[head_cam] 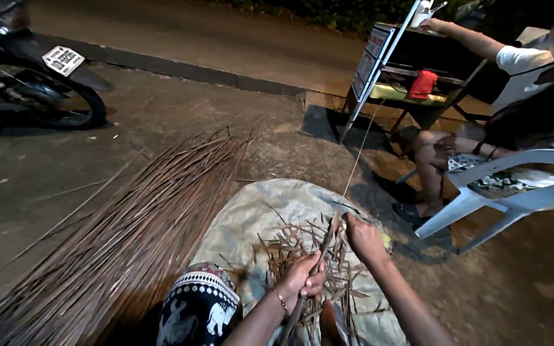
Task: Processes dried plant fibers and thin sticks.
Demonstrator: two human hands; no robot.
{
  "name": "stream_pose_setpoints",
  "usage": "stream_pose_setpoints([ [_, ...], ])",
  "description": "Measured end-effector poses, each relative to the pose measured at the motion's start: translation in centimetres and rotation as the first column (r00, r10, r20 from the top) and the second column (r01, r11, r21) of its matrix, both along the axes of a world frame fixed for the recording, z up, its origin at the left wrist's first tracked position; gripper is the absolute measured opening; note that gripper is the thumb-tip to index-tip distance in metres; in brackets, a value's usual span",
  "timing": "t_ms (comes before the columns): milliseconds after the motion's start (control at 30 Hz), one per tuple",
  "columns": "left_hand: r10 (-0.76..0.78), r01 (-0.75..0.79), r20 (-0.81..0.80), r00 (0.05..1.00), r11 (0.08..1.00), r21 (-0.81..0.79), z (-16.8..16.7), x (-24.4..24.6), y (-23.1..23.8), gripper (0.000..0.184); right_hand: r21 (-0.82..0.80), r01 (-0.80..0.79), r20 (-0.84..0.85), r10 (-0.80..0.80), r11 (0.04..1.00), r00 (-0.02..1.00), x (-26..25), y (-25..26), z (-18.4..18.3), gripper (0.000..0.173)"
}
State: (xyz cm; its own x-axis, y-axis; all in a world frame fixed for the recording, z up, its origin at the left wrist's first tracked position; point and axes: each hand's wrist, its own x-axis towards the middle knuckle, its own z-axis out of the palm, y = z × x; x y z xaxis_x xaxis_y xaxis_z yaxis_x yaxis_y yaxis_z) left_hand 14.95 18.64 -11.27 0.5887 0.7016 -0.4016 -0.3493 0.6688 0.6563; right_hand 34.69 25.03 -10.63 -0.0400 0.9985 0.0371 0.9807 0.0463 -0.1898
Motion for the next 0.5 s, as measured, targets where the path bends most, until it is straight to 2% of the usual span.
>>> stream_pose_setpoints([
  [133,-0.031,0.03,0.028,0.999,0.999,0.033,-0.2,-0.6,-0.5,0.043,-0.043,0.197,0.002,-0.197,0.98,0.98,2.1,0.9,1.6,0.031],
  [233,-0.051,0.051,-0.007,0.999,0.999,0.01,0.1,-1.1,-0.9,0.043,-0.1,0.248,-0.02,-0.251,0.964,0.968,3.0,1.2,2.6,0.032],
  [300,-0.023,0.023,-0.027,0.999,1.0,-0.003,0.2,-1.1,-0.6,0.044,-0.162,0.172,-0.097,-0.189,0.972,0.977,2.3,1.1,3.0,0.032],
  [400,0.065,-0.065,-0.013,0.998,0.998,-0.007,0.1,-1.1,0.3,0.044,-0.174,-0.08,-0.285,0.028,0.981,0.958,-0.4,0.0,2.8,0.03],
  [500,0.152,-0.152,0.002,0.988,0.988,0.018,0.3,-1.6,1.1,0.045,-0.168,-0.297,-0.375,0.218,0.94,0.901,-3.7,-1.6,2.9,0.028],
])
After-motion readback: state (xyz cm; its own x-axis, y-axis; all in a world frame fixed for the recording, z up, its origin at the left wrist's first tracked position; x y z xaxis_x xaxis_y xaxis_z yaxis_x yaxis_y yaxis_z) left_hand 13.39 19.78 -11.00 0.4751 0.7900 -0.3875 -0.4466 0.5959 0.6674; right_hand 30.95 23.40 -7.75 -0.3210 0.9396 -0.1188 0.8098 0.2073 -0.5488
